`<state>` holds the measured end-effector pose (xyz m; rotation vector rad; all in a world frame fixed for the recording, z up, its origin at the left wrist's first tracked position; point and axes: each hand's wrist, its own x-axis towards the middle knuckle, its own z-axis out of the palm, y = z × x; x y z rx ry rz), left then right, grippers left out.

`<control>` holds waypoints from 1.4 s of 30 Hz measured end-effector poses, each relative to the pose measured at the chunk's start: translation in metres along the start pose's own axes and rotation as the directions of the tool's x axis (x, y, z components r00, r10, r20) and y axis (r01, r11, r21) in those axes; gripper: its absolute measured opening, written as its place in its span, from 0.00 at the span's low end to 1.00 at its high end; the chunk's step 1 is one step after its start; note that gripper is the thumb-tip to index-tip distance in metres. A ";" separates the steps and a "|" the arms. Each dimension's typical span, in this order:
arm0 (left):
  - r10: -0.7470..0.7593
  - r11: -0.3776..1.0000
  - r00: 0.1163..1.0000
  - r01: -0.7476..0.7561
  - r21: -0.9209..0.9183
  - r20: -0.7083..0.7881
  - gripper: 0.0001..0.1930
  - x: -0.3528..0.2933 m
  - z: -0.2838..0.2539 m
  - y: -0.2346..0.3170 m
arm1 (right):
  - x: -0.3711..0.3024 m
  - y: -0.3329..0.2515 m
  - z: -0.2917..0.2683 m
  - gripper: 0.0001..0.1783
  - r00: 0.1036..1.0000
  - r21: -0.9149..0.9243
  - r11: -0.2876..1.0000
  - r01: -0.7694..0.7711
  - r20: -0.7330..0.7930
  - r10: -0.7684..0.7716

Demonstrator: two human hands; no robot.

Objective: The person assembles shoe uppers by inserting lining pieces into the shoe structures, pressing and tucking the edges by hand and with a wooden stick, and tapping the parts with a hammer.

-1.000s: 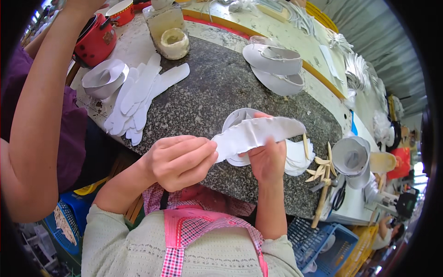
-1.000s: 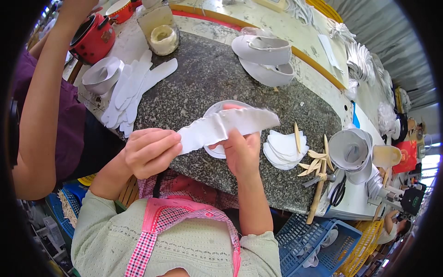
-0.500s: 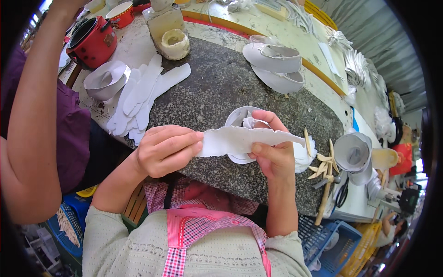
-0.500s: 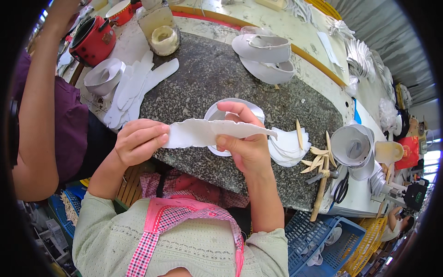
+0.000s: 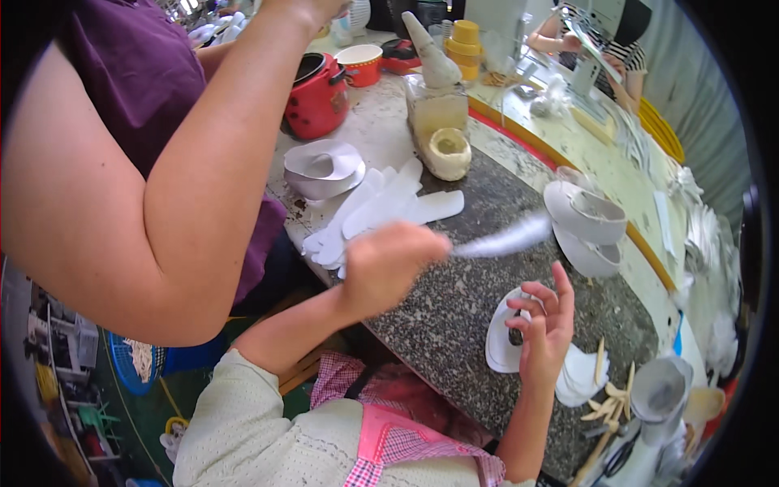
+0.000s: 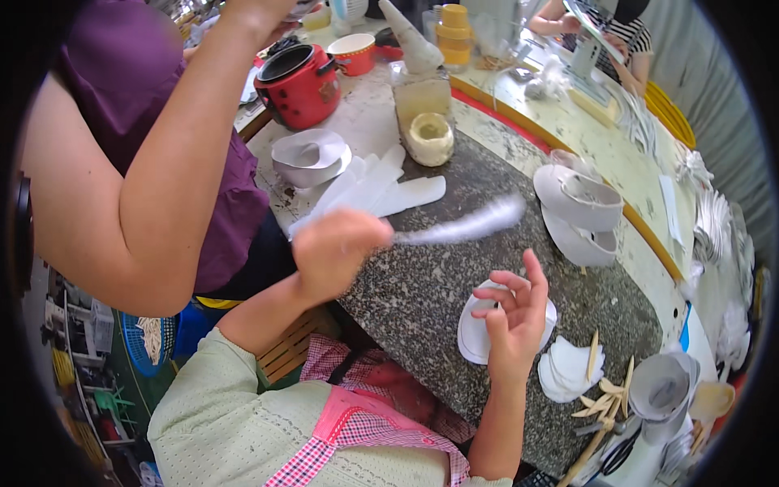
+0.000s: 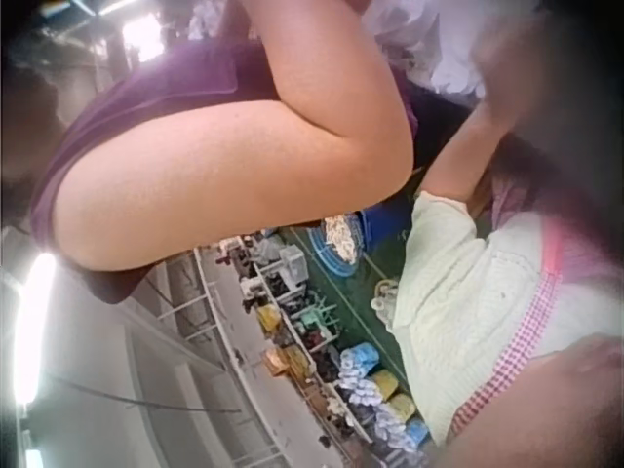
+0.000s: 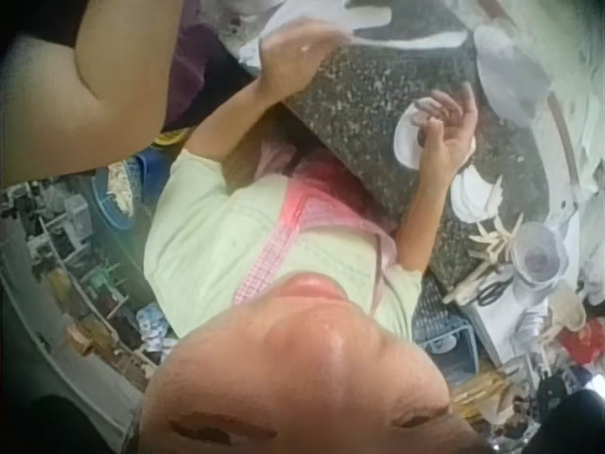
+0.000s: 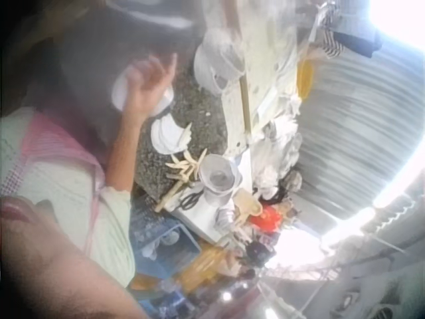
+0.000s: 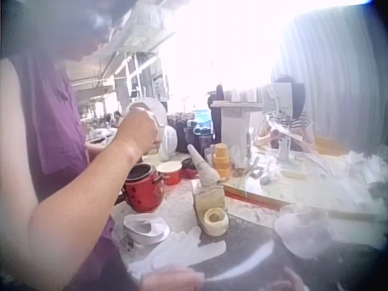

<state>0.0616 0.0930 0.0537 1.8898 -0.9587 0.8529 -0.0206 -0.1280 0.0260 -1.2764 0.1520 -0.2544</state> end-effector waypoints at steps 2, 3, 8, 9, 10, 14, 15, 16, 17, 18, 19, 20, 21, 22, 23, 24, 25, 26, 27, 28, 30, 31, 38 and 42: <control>-0.500 0.860 0.851 0.466 -0.208 -0.160 0.04 0.001 -0.007 -0.024 | -0.005 -0.003 0.008 0.30 0.981 -0.083 0.981 0.174 0.097 -0.165; -0.556 0.827 0.799 0.506 -0.246 -0.227 0.06 0.002 -0.009 -0.040 | -0.011 0.002 0.003 0.27 0.970 -0.193 0.965 0.179 0.202 -0.139; -0.583 0.791 0.559 0.558 -0.253 -0.590 0.09 0.005 -0.039 -0.132 | -0.041 0.044 0.019 0.16 0.848 -0.333 0.942 0.044 0.511 0.141; -0.517 0.807 0.550 0.569 -0.159 -0.656 0.09 0.013 -0.049 -0.147 | -0.043 0.053 0.023 0.14 0.828 -0.335 0.940 0.062 0.544 0.139; -0.466 0.825 0.554 0.553 -0.113 -0.690 0.09 0.020 -0.056 -0.166 | -0.044 0.060 0.025 0.13 0.804 -0.337 0.938 0.080 0.577 0.139; -0.303 0.780 0.604 0.602 0.173 -0.737 0.09 0.054 -0.073 -0.245 | -0.043 0.078 0.015 0.11 0.809 -0.358 0.933 0.034 0.558 0.184; -0.287 0.707 0.639 0.644 0.293 -0.713 0.09 0.068 -0.072 -0.251 | -0.042 0.081 0.010 0.12 0.819 -0.354 0.935 0.014 0.540 0.192; -0.222 0.731 0.641 0.608 0.310 -0.735 0.08 0.075 -0.083 -0.273 | -0.043 0.082 0.008 0.12 0.815 -0.337 0.941 -0.030 0.537 0.218; -0.087 0.690 0.697 0.557 0.462 -0.711 0.08 0.081 -0.104 -0.304 | -0.044 0.083 0.010 0.12 0.809 -0.304 0.949 -0.083 0.536 0.242; 0.040 0.626 0.748 0.498 0.600 -0.663 0.07 0.085 -0.118 -0.327 | -0.043 0.083 0.011 0.12 0.802 -0.272 0.952 -0.138 0.533 0.268; -0.020 0.525 0.763 0.558 0.643 -0.646 0.06 0.092 -0.112 -0.328 | -0.041 0.080 0.009 0.12 0.794 -0.274 0.946 -0.175 0.528 0.300; -0.083 0.415 0.771 0.603 0.681 -0.632 0.06 0.100 -0.106 -0.329 | -0.039 0.082 0.007 0.12 0.783 -0.269 0.938 -0.219 0.525 0.333; -0.130 0.398 0.773 0.615 0.681 -0.621 0.06 0.105 -0.112 -0.341 | -0.039 0.083 0.007 0.12 0.803 -0.244 0.952 -0.185 0.521 0.290; -0.094 0.394 0.805 0.571 0.720 -0.586 0.06 0.106 -0.118 -0.352 | -0.037 0.084 0.008 0.13 0.818 -0.220 0.963 -0.155 0.518 0.250; -0.212 0.367 0.791 0.608 0.704 -0.573 0.06 0.106 -0.123 -0.362 | -0.035 0.083 0.008 0.13 0.808 -0.216 0.963 -0.162 0.532 0.255; -0.337 0.345 0.765 0.643 0.684 -0.549 0.06 0.111 -0.118 -0.364 | -0.030 0.079 0.007 0.14 0.797 -0.238 0.955 -0.178 0.534 0.282; -0.392 0.334 0.770 0.629 0.703 -0.503 0.07 0.112 -0.122 -0.368 | -0.029 0.080 0.005 0.13 0.783 -0.239 0.951 -0.195 0.547 0.298; -0.395 0.298 0.775 0.616 0.729 -0.494 0.07 0.114 -0.124 -0.373 | -0.029 0.080 0.004 0.13 0.768 -0.240 0.948 -0.211 0.559 0.313; -0.454 0.255 0.766 0.602 0.757 -0.456 0.08 0.116 -0.131 -0.379 | -0.029 0.070 0.011 0.11 0.798 -0.299 0.918 -0.260 0.470 0.379; -0.512 0.215 0.751 0.583 0.784 -0.418 0.08 0.118 -0.138 -0.386 | -0.027 0.068 0.011 0.11 0.793 -0.304 0.917 -0.260 0.474 0.382; -0.694 0.094 0.618 0.586 0.805 -0.369 0.11 0.121 -0.149 -0.397 | -0.026 0.070 0.010 0.10 0.802 -0.249 0.916 -0.315 0.446 0.397; -0.713 0.080 0.598 0.588 0.805 -0.366 0.10 0.121 -0.153 -0.406 | -0.023 0.071 0.008 0.09 0.794 -0.235 0.909 -0.344 0.444 0.415; -0.724 0.230 0.622 0.625 0.746 -0.298 0.10 0.119 -0.147 -0.424 | -0.020 0.071 0.006 0.07 0.786 -0.183 0.910 -0.372 0.459 0.414; -0.814 0.116 0.519 0.586 0.802 -0.262 0.09 0.124 -0.153 -0.437 | -0.017 0.067 0.010 0.07 0.781 -0.137 0.902 -0.410 0.458 0.424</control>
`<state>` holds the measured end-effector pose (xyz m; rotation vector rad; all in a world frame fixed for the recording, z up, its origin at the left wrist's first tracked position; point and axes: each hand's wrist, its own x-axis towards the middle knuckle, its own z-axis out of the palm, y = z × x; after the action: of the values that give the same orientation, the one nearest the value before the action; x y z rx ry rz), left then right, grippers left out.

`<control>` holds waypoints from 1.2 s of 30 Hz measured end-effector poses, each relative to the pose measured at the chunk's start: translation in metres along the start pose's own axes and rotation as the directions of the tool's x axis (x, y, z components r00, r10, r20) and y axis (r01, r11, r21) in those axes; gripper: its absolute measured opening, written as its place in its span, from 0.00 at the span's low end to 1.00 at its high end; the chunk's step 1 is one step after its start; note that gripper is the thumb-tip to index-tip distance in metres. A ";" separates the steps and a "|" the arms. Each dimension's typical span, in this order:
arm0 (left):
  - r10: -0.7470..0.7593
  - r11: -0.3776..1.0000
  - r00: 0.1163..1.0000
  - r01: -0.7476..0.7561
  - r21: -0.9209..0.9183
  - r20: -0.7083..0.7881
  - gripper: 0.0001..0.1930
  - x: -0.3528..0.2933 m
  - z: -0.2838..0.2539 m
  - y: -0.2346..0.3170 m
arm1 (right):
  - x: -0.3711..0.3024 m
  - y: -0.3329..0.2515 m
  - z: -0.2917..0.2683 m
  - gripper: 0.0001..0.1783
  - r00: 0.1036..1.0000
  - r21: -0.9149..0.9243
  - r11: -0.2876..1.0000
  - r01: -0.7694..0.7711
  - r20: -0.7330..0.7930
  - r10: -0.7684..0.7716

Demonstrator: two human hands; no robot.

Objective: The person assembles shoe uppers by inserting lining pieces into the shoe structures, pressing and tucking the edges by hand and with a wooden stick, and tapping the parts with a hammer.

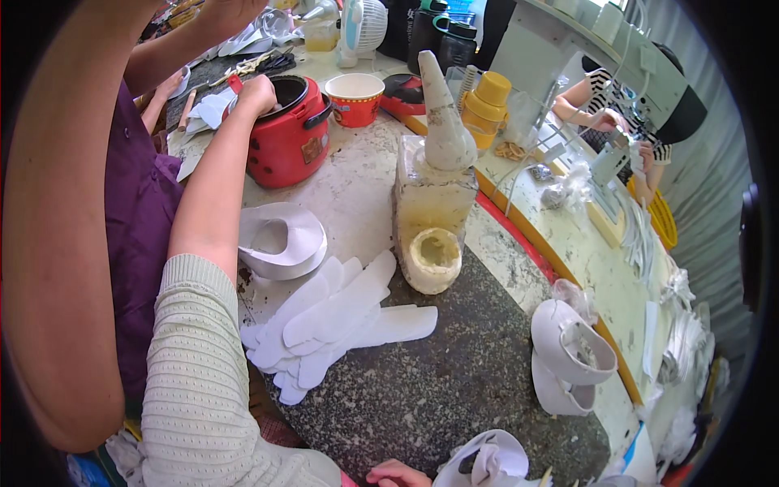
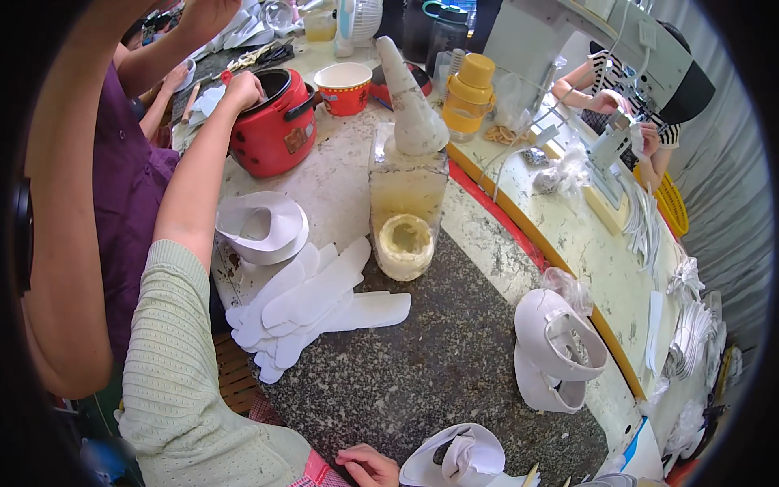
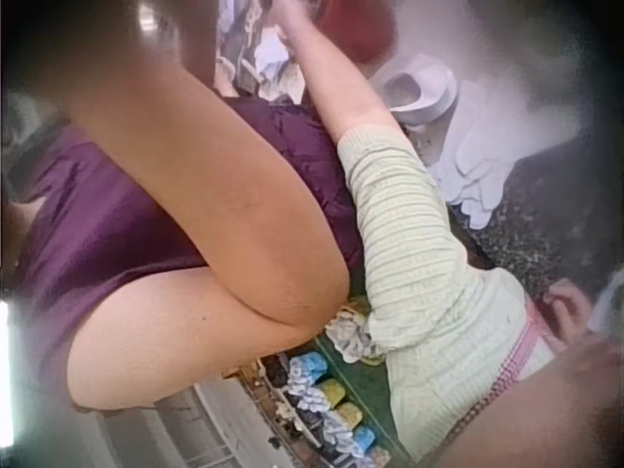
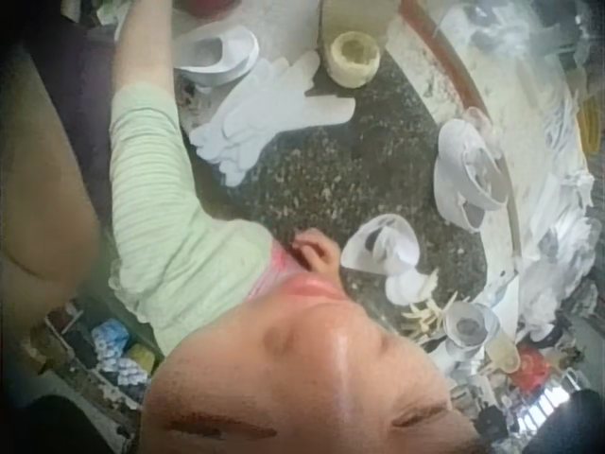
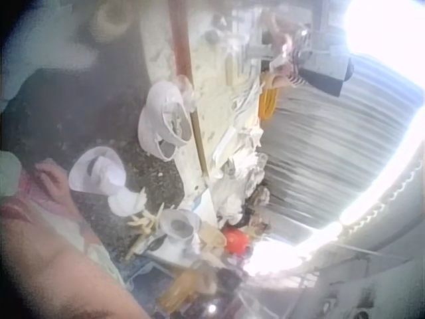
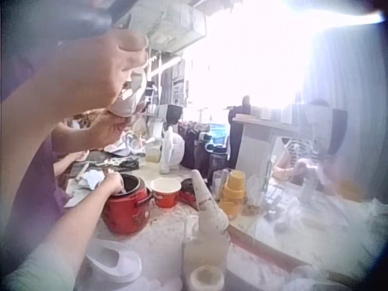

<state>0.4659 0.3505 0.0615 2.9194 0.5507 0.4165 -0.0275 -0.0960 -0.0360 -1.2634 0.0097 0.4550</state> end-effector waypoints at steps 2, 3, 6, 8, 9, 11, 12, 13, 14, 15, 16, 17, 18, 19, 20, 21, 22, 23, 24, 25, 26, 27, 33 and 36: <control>0.016 1.000 0.996 -0.017 0.001 0.092 0.08 0.007 0.001 -0.001 | 0.001 0.001 0.001 0.06 1.000 0.031 0.999 0.011 -0.008 -0.011; 0.043 0.999 0.992 -0.042 -0.008 0.116 0.09 0.007 -0.003 0.003 | 0.001 0.002 0.002 0.06 1.000 0.062 0.998 0.018 -0.018 -0.016; 0.004 0.999 0.982 -0.011 0.040 0.187 0.12 0.005 -0.012 0.017 | 0.001 0.003 0.000 0.06 1.000 0.056 0.998 0.017 -0.010 -0.017; 0.007 1.000 0.971 -0.011 0.019 0.241 0.14 0.009 -0.012 0.018 | 0.001 0.005 -0.002 0.06 1.000 0.033 0.999 0.026 -0.008 -0.026; -0.017 0.998 0.972 0.003 0.059 0.236 0.14 0.010 -0.009 0.017 | 0.001 0.005 -0.002 0.06 0.999 0.011 0.999 0.032 -0.004 -0.032; -0.064 0.998 0.949 0.068 -0.004 0.307 0.13 0.012 -0.008 0.011 | 0.002 0.002 -0.001 0.06 1.000 0.027 1.000 0.013 0.001 -0.013; -0.059 0.998 0.949 0.064 -0.008 0.309 0.13 0.009 -0.011 0.014 | 0.002 0.000 -0.001 0.06 1.000 0.041 0.999 -0.009 -0.003 0.009; -0.104 0.991 0.919 0.130 -0.044 0.381 0.12 0.006 -0.016 0.019 | 0.002 0.000 0.000 0.06 1.000 0.039 0.999 -0.008 -0.008 0.009; -0.144 0.978 0.881 0.197 -0.074 0.452 0.11 0.005 -0.018 0.023 | 0.002 0.000 0.000 0.06 1.000 0.040 0.999 0.000 -0.011 0.001; -0.119 0.974 0.891 0.191 -0.124 0.438 0.10 0.005 -0.022 0.019 | 0.001 0.001 0.001 0.06 1.000 0.044 0.999 0.006 -0.005 -0.006; -0.123 0.974 0.891 0.193 -0.121 0.437 0.10 0.005 -0.023 0.016 | 0.001 0.001 0.000 0.06 1.000 0.046 0.999 0.004 -0.001 -0.004; -0.095 0.992 0.962 0.112 -0.053 0.256 0.13 0.004 -0.024 0.014 | 0.000 0.001 0.000 0.06 1.000 0.047 0.999 0.004 -0.002 -0.004; -0.040 0.999 0.997 0.039 0.024 0.069 0.16 0.002 -0.025 0.016 | 0.001 0.001 0.000 0.06 1.000 0.045 0.999 0.008 -0.008 -0.008; -0.101 0.995 0.995 0.101 0.026 -0.022 0.17 -0.004 -0.023 0.017 | 0.000 0.002 0.000 0.06 1.000 0.042 0.999 0.010 -0.010 -0.010; -0.160 0.986 0.981 0.164 0.022 -0.112 0.19 -0.011 -0.018 0.018 | 0.000 0.002 0.001 0.06 1.000 0.032 1.000 0.001 -0.014 0.000; -0.074 0.990 0.974 0.098 0.103 -0.216 0.17 -0.026 -0.022 0.022 | -0.001 0.002 0.001 0.06 1.000 0.021 1.000 -0.009 -0.019 0.009; -0.072 0.991 0.974 0.095 0.099 -0.215 0.17 -0.028 -0.022 0.024 | -0.001 0.001 0.001 0.06 1.000 0.019 1.000 -0.007 -0.023 0.007; -0.093 0.987 0.987 0.109 0.120 -0.130 0.18 -0.028 -0.021 0.026 | 0.000 0.001 0.002 0.07 1.000 0.046 0.999 -0.014 -0.027 0.015; -0.119 0.981 0.992 0.125 0.146 -0.047 0.19 -0.029 -0.022 0.026 | 0.000 0.000 0.003 0.07 0.999 0.075 0.997 -0.023 -0.025 0.025; -0.119 0.981 0.992 0.125 0.146 -0.045 0.19 -0.028 -0.022 0.027 | 0.000 0.000 0.003 0.07 0.999 0.074 0.997 -0.024 -0.026 0.026; -0.120 0.990 0.992 0.118 0.079 0.023 0.18 -0.026 -0.023 0.029 | 0.000 0.000 0.003 0.07 0.999 0.068 0.998 -0.017 -0.031 0.019; -0.116 0.993 0.989 0.115 0.012 0.091 0.17 -0.022 -0.023 0.033 | 0.000 -0.001 0.003 0.07 0.999 0.062 0.998 -0.010 -0.036 0.012; -0.158 0.929 0.964 0.219 -0.299 0.216 0.15 0.011 0.002 0.017 | 0.001 -0.005 0.002 0.08 0.999 0.024 0.999 -0.027 -0.029 0.028; -0.070 0.949 0.989 0.106 -0.298 0.130 0.14 0.008 0.006 0.006 | 0.002 -0.004 0.001 0.08 1.000 0.061 0.998 -0.006 -0.005 0.006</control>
<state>0.4769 0.3471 0.0588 2.5929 0.5433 0.2858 -0.0245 -0.0955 -0.0331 -1.2050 0.0314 0.4534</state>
